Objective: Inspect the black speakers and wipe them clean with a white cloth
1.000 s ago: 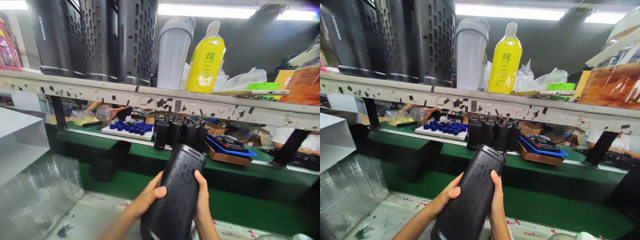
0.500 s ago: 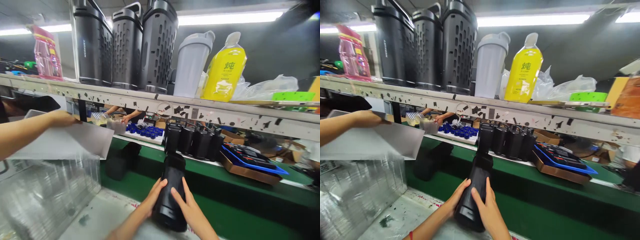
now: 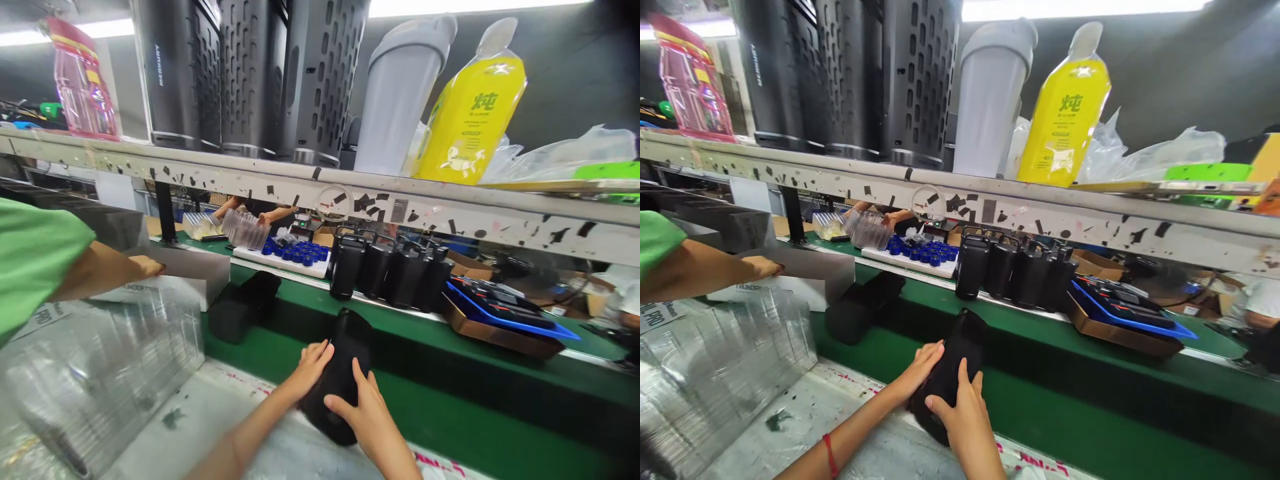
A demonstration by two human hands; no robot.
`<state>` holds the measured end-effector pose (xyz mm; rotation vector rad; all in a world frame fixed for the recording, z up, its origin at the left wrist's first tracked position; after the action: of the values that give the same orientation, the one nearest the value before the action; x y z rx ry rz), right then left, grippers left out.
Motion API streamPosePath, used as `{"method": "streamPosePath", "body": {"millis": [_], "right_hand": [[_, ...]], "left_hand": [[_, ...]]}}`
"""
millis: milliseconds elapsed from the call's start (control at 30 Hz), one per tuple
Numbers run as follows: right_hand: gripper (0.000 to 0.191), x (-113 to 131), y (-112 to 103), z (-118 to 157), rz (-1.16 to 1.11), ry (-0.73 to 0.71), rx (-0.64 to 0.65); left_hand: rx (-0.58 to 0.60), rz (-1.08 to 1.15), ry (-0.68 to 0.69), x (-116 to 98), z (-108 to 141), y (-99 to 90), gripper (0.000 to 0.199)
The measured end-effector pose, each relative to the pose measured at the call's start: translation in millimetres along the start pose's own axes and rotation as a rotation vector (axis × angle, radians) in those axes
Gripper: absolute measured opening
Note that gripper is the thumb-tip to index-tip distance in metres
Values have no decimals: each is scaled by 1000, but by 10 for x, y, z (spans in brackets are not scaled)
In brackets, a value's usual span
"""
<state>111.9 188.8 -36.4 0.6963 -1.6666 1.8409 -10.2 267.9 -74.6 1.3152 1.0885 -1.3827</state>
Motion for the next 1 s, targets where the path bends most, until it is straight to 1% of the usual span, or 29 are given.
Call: {"method": "streamPosePath", "body": {"millis": [100,233,300,367,433,500,600,667,733,833,900,1000], "right_hand": [[83,110,-47,61,103,25,-23],[70,159,-132,22,192,18,-129],[65,99,-180,-36,210,18,-218],[63,-5,-234,-87,224,37,-332],[64,-110,-269,-121,237,57,-438],[62,-181,-266,-153,234,50,-497],[54,-235,-233,-219,186,-27,-509],[47,-258,-233,-271,134,-114,-493],[41,-278,-249,-323,76,-223,-462],[41,-334,-276,-384,3,-344,-409],[43,-392,-285,-409,-28,-358,-408],[41,-476,-280,-424,-46,-315,-469]], "left_hand": [[-25,-188,60,-35,-57,-78,33],[-3,-302,131,-113,-57,-131,32],[-39,-326,165,-154,-28,-134,32],[-91,-337,205,-188,29,-98,32],[-132,-345,259,-217,113,-24,35],[-147,-360,326,-240,206,60,37],[-121,-399,423,-243,312,146,43],[-86,-425,466,-216,339,163,53],[-62,-439,490,-182,337,152,61],[-52,-436,499,-143,293,110,62],[-48,-424,482,-118,234,82,60],[-71,-385,387,-37,91,13,60]]}}
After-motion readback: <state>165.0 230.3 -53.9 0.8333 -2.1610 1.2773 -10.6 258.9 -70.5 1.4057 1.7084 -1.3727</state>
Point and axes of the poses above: each hand's wrist, its own z-axis away from the middle knuckle, its own y-axis out of the palm, x = y × z, the point moved 9 cm from there along -z, towards the middle knuckle, and after that the axes turned 5 degrees about -y, right-handed, at the moved point
